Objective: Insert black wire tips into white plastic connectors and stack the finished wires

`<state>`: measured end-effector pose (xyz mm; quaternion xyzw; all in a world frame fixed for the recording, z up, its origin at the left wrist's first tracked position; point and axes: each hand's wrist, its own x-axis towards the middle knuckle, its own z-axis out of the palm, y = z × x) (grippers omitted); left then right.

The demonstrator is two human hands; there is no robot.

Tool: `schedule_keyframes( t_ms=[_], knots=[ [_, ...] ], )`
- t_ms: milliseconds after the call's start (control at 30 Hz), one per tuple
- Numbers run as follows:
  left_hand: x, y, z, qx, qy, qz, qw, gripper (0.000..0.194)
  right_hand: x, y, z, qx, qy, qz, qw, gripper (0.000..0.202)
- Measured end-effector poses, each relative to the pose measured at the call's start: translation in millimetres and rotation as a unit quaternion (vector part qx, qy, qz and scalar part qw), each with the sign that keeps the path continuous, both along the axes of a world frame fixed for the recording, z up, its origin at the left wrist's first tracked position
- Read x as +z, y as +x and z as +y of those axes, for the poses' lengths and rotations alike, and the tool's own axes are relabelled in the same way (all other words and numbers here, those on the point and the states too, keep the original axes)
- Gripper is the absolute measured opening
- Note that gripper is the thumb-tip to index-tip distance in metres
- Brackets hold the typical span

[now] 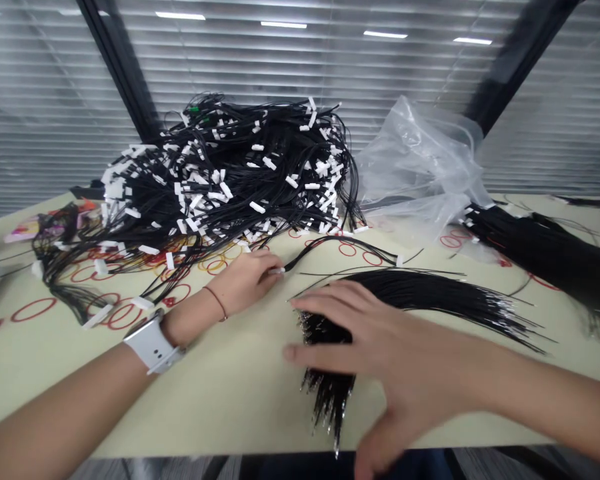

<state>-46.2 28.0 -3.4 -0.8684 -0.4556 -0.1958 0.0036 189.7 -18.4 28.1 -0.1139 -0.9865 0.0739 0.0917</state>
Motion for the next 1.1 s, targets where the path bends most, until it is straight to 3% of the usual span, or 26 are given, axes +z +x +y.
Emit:
schedule_keyframes(
  t_ms=[67,167,433,533,667,733,867,1000,1100],
  knots=[
    [-0.2,0,0,0.002,-0.001,0.0,1.0,0.014,-5.1,3,-9,0.018,0.002,-0.03,0.999,0.073],
    [-0.2,1,0,0.003,-0.002,0.0,1.0,0.014,-12.6,7,-17,-0.006,0.02,-0.062,0.998,0.067],
    [2.1,2,-2,0.003,-0.001,0.003,1.0,0.014,-26.0,14,-32,0.012,0.062,-0.089,0.994,0.077],
    [2.0,3,-2,0.003,-0.002,0.003,1.0,0.014,-31.7,16,-40,-0.026,0.121,-0.07,0.99,0.082],
    [1.5,3,-2,0.004,-0.001,0.0,1.0,0.014,-36.3,15,-49,-0.014,0.241,-0.03,0.97,0.06],
    [1.5,3,-2,0.003,-0.001,-0.001,1.0,0.014,-38.6,16,-51,-0.021,0.272,-0.017,0.962,0.059],
    [1.2,3,-1,0.002,-0.001,0.002,1.0,0.015,-41.0,18,-56,-0.101,0.283,-0.031,0.953,0.079],
    [0.2,2,0,0.005,-0.001,0.006,1.0,0.016,-37.6,19,-61,-0.071,0.308,-0.031,0.948,0.063],
    [0.3,3,0,0.005,-0.004,0.011,1.0,0.017,-35.0,21,-61,-0.078,0.319,-0.041,0.944,0.066]
  ],
)
